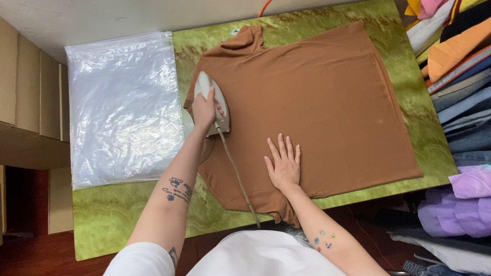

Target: The person lays a brown t-shirt flat on a green ironing board and smooths it with their hands. They then use a white iron to press the shirt, moving the iron across the body and sleeves to remove wrinkles.

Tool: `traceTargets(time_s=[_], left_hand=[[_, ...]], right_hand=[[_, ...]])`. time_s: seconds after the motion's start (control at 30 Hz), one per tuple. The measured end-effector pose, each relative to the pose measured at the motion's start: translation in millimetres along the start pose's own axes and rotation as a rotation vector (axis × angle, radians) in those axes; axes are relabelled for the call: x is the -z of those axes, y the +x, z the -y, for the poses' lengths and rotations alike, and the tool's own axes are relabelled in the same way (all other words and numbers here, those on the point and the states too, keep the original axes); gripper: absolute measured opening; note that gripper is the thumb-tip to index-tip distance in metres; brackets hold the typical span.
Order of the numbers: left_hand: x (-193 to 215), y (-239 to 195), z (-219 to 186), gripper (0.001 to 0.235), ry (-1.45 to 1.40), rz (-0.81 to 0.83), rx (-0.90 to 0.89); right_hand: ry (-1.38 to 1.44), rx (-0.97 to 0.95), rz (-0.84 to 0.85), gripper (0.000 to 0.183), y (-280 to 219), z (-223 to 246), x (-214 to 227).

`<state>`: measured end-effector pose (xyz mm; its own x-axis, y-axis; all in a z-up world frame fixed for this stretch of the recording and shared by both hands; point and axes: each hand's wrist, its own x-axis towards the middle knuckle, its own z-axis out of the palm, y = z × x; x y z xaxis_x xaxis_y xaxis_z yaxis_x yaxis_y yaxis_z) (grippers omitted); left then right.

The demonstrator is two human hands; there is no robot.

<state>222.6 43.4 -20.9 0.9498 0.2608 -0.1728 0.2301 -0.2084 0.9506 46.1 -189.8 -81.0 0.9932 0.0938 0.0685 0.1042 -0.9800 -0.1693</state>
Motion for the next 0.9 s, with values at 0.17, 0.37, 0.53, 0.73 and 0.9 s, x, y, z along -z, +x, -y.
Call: traceTargets(time_s=[0.17,0.37,0.53,0.73,0.9], left_hand=[[13.7,-1.8,-27.9,0.046,-0.027,-0.006,0.003],[-6.2,-58.0,-24.8,0.044,-0.098,0.077,0.051],[-47.3,-130.8,2.8,0.042,-0.182,0.139,0.122],[-47.5,-187.2,-6.4,0.04,-0.103,0.216,0.109],[-6.6,-196.2,-14.3,0.043,0.063,0.081,0.148]], right_hand=[[0.049,-0.002,-0.044,0.055,-1.4,-2.4,2.1],[0.238,-0.083,-0.107,0.056,-1.3,-6.3,-5.4],[0.442,-0.115,-0.149,0.056,-6.7,-26.9,-0.8],[0.036,-0.194,0.017,0.056,-31.5,-70.7,12.5],[-0.009,-0.215,0.034,0.059,-43.0,-94.4,8.9]])
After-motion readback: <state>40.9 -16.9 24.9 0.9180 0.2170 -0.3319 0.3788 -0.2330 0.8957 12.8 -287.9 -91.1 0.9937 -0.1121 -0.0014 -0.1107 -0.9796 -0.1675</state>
